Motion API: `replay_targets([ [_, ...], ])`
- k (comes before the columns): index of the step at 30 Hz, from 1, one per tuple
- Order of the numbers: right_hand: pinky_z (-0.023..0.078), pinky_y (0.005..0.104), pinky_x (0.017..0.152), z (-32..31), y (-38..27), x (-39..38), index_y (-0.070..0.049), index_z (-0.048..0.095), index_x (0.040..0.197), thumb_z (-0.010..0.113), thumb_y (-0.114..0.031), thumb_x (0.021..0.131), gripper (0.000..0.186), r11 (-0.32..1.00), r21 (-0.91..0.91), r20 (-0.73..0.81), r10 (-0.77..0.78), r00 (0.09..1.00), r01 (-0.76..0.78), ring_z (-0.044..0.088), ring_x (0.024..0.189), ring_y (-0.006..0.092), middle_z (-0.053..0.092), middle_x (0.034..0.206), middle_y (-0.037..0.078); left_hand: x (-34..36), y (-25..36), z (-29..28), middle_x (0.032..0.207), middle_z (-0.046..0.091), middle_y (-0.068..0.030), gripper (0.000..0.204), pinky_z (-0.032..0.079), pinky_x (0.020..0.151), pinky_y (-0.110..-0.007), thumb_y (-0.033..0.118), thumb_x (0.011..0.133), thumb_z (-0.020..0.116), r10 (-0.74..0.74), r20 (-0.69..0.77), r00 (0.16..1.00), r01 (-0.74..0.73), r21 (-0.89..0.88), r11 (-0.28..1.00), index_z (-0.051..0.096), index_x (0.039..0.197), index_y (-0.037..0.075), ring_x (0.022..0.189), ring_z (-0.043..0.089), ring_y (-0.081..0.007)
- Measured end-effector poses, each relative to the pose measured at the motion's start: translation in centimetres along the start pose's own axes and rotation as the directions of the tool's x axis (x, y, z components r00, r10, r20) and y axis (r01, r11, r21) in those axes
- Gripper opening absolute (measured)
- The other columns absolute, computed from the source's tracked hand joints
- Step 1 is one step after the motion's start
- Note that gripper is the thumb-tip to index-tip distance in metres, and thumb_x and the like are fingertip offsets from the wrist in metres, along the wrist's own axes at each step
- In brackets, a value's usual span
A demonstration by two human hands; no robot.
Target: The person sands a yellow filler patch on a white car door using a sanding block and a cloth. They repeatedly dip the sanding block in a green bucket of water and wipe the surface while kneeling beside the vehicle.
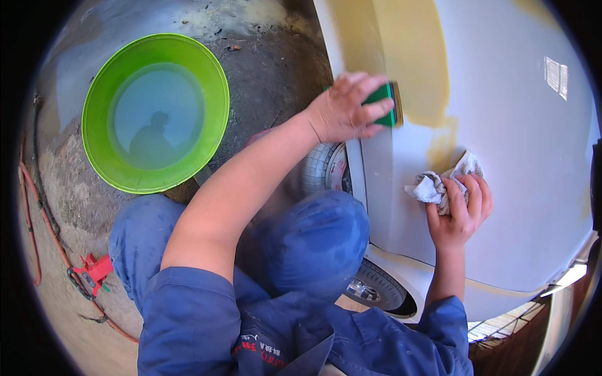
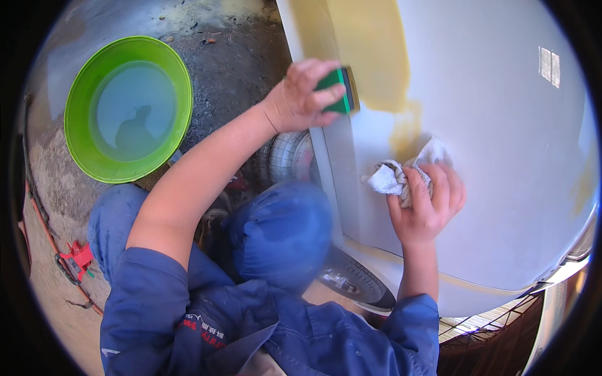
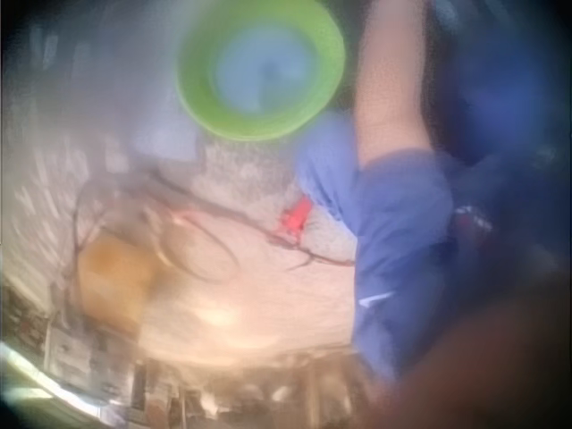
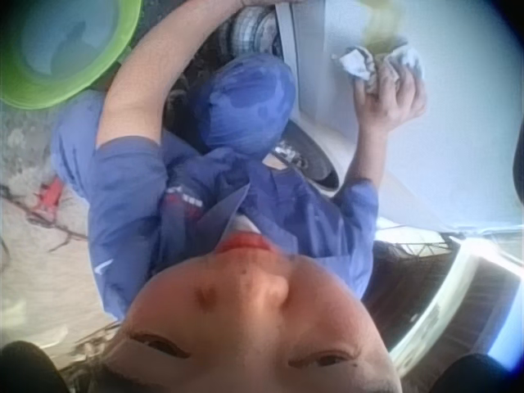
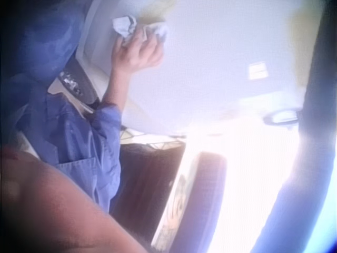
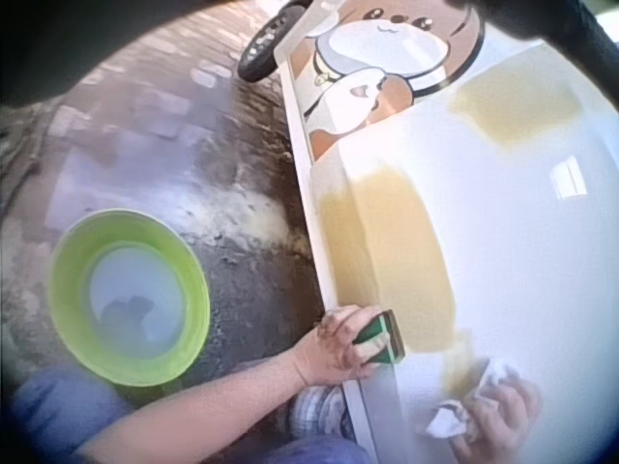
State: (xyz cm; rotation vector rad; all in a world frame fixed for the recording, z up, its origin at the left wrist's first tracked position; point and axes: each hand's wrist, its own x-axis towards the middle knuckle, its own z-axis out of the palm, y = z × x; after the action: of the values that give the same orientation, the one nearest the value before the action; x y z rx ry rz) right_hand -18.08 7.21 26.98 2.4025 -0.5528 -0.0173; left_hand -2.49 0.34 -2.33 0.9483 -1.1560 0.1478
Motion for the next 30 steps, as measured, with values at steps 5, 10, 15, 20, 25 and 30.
replay_targets([
  [5, 0.044, 0.0481, 0.102, 0.3, 0.0, 0.0, -0.013, 0.080, 0.103, 0.089, -0.017, 0.068, 0.037, 1.000, -0.008, -0.013, 0.015, 1.000, -0.015, 0.064, 0.114, 0.0342, 0.070, 0.113, 0.006, 0.5, 0.8, -0.1, 0.150, 0.045, -0.0233, 0.070, 0.042, 0.112, -0.053, 0.027, 0.085, 0.082, -0.088, -0.119, 0.989, 0.092, 0.027, 0.995, 0.044, 0.143, 0.017, 0.132, 0.045, -0.0432],
  [10, 0.044, 0.0481, 0.101, 0.3, 0.0, 0.2, -0.013, 0.080, 0.104, 0.089, -0.018, 0.067, 0.038, 1.000, -0.003, -0.023, 0.011, 1.000, -0.011, 0.064, 0.113, 0.0342, 0.070, 0.113, 0.006, 0.4, 3.9, -0.6, 0.149, 0.049, -0.0160, 0.072, 0.044, 0.108, -0.049, 0.030, 0.077, 0.088, 0.217, -0.067, 0.974, -0.223, -0.097, 0.970, 0.049, 0.137, 0.026, 0.129, 0.050, -0.0361],
  [15, 0.044, 0.0483, 0.100, 0.2, 0.0, 0.1, -0.013, 0.079, 0.103, 0.089, -0.018, 0.067, 0.038, 1.000, 0.010, -0.032, 0.005, 0.999, -0.005, 0.064, 0.113, 0.0340, 0.070, 0.113, 0.006, 2.9, -2.3, -2.1, 0.151, 0.046, -0.0194, 0.074, 0.044, 0.111, -0.051, 0.033, 0.081, 0.087, -0.204, -0.080, 0.976, 0.214, 0.143, 0.966, 0.046, 0.142, 0.019, 0.132, 0.048, -0.0406],
  [20, 0.044, 0.0490, 0.100, 0.1, 0.2, 0.0, -0.013, 0.079, 0.103, 0.089, -0.018, 0.067, 0.038, 1.000, -0.006, -0.023, 0.012, 1.000, -0.012, 0.064, 0.113, 0.0342, 0.069, 0.113, 0.006, -0.2, 2.4, -0.2, 0.151, 0.046, -0.0185, 0.073, 0.043, 0.113, -0.049, 0.034, 0.080, 0.086, 0.207, -0.104, 0.973, -0.208, 0.008, 0.978, 0.043, 0.139, 0.025, 0.130, 0.051, -0.0392],
  [25, 0.043, 0.0495, 0.101, 0.3, -0.8, 1.1, -0.015, 0.079, 0.104, 0.088, -0.019, 0.067, 0.039, 1.000, -0.029, 0.009, -0.010, 1.000, 0.011, 0.064, 0.115, 0.0322, 0.069, 0.114, 0.005, 1.2, -5.5, -2.2, 0.144, 0.050, -0.0207, 0.067, 0.047, 0.109, -0.052, 0.037, 0.089, 0.081, -0.098, -0.260, 0.960, 0.158, 0.216, 0.963, 0.046, 0.140, 0.012, 0.128, 0.053, -0.0385],
  [30, 0.040, 0.0502, 0.105, 2.8, -3.4, 3.5, -0.018, 0.077, 0.105, 0.083, -0.020, 0.073, 0.033, 0.970, -0.144, 0.204, -0.162, 0.965, 0.194, 0.061, 0.122, 0.0284, 0.067, 0.117, 0.002, 6.5, -12.4, -10.6, 0.141, 0.044, -0.0237, 0.061, 0.033, 0.120, -0.048, 0.033, 0.105, 0.064, -0.179, -0.726, 0.664, 0.377, 0.118, 0.919, 0.038, 0.147, -0.004, 0.133, 0.045, -0.0368],
])
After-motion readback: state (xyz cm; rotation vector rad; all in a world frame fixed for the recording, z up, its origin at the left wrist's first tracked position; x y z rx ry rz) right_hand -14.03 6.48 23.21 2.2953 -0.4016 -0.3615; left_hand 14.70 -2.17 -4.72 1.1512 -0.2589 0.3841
